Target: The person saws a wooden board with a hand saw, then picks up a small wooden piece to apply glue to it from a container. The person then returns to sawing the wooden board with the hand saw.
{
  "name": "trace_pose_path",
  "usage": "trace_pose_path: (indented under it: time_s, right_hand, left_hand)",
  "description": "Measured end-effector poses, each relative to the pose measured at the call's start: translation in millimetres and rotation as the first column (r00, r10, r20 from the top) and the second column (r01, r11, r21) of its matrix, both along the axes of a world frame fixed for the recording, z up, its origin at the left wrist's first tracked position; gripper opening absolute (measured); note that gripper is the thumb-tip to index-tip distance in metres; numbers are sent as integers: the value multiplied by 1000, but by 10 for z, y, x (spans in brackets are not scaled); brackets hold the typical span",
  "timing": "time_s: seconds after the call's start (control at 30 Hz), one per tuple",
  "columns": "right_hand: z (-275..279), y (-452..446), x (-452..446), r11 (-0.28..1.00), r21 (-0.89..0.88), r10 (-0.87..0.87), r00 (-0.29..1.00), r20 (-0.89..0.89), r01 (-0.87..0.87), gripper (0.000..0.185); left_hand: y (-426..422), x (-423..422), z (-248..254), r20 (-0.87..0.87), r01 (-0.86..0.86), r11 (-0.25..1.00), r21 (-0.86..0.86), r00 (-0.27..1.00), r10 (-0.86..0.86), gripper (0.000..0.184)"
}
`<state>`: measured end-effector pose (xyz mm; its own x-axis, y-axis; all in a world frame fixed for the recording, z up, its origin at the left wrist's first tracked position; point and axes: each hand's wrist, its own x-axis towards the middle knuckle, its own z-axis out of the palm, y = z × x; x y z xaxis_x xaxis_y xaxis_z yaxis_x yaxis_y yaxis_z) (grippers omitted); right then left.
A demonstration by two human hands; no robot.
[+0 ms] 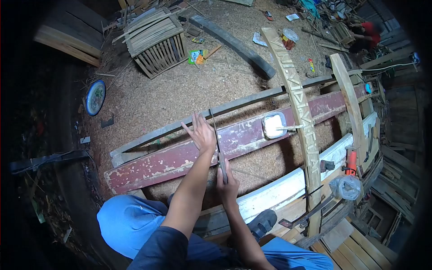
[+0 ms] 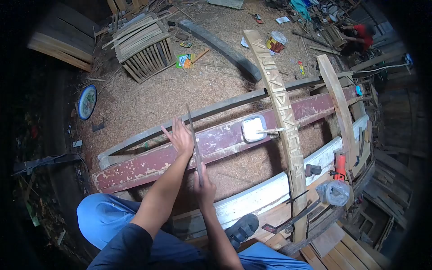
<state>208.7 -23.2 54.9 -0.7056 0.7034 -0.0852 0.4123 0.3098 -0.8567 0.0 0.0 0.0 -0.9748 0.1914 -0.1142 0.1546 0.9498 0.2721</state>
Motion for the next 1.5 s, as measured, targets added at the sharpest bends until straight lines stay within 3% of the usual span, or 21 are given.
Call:
trace_pose_path:
  time_s: [0.07, 0.1, 0.2, 0.27, 0.3, 0.37, 0.5, 0.57, 0.7, 0.87, 0.9, 0.97, 1.03, 1.1, 1.13, 1.17, 1.23, 1.27, 1.37, 1.43, 1.5]
  right_hand:
    - [78, -48, 125, 998, -56, -13, 1000, 22, 15, 51]
    - [350, -211, 439, 995, -99, -9, 993, 114, 20, 51]
    - [421, -145, 382, 1000, -14, -13, 995, 95, 14, 50]
    - [416, 3, 156, 990, -142, 37, 955, 296, 5, 49]
    - [416, -32, 229, 990, -138, 37, 956, 292, 4, 49]
    - [383, -125, 402, 999, -22, -29, 999, -16, 28, 47]
    - [396, -113, 266, 998, -13, -61, 998, 29, 61, 48]
    - [343, 47, 77, 995, -100, 28, 973, 228, -5, 48]
    - [327, -83, 366, 999, 30, -44, 999, -31, 45, 45]
    - [283, 110, -3, 992, -128, 30, 959, 283, 6, 48]
    - [247, 89, 44, 992, -125, 33, 962, 271, 1, 48]
    - [139, -51, 267, 999, 13, -43, 994, -101, 45, 47]
    - [224, -42, 165, 998, 27, -51, 996, -76, 53, 48]
    - [251, 78, -30, 983, -177, 5, 961, 276, 46, 50]
    - [244, 125, -107, 989, -147, 35, 954, 298, 9, 51]
    - [237, 90, -64, 989, -146, 34, 955, 294, 9, 51]
    - [210, -9, 65, 999, -25, -43, 996, -79, 41, 48]
    - [179, -24, 78, 999, -24, -42, 996, -83, 40, 48]
    - [214, -9, 49, 993, 106, -49, 999, -13, 50, 46]
    - [266, 163, -234, 989, -143, -6, 976, 219, 38, 50]
    - [273, 169, -158, 986, -163, 18, 953, 302, 33, 49]
  left_hand:
    - [-13, 12, -33, -43, -18, 999, 28, 999, 19, 46]
    - [-224, 385, -7, 48, -20, 1000, -18, 999, 21, 46]
    - [-217, 418, -27, -2, 19, 1000, -22, 1000, -19, 46]
    - [-238, 448, -13, 20, 16, 1000, -17, 1000, -16, 47]
    - [-223, 413, -10, 31, 9, 1000, -6, 999, -8, 47]
    - [-189, 355, -1, 20, -9, 1000, -3, 1000, 9, 48]
    - [-164, 327, -31, -5, 15, 1000, -19, 1000, -15, 48]
    - [-174, 323, -2, -2, 13, 1000, -6, 1000, -13, 47]
    - [-129, 235, -28, -5, 3, 1000, 10, 1000, -3, 47]
    - [-105, 219, -46, -10, 20, 1000, 19, 1000, -19, 46]
    - [-101, 171, -30, -20, 10, 999, 42, 1000, -9, 45]
    - [-70, 151, 12, -77, 13, 1000, 21, 997, -12, 45]
    - [-45, 126, 3, -22, 12, 998, 65, 1000, -11, 46]
    - [-34, 135, -27, -52, 36, 999, 26, 998, -35, 45]
    - [-27, 117, -41, -68, 36, 999, 32, 997, -34, 44]
    - [-27, 87, -48, -86, 35, 999, 36, 996, -32, 44]
    - [-3, 44, -32, -84, 14, 999, 52, 996, -10, 43]
    - [5, 32, -32, -71, -1, 998, 65, 997, 5, 43]
    - [12, 22, -79, -157, 30, 997, 71, 987, -19, 37]
    - [-15, 42, -83, -160, 29, 997, 65, 987, -19, 37]
    - [32, 3, -68, -172, 28, 997, 72, 985, -15, 36]
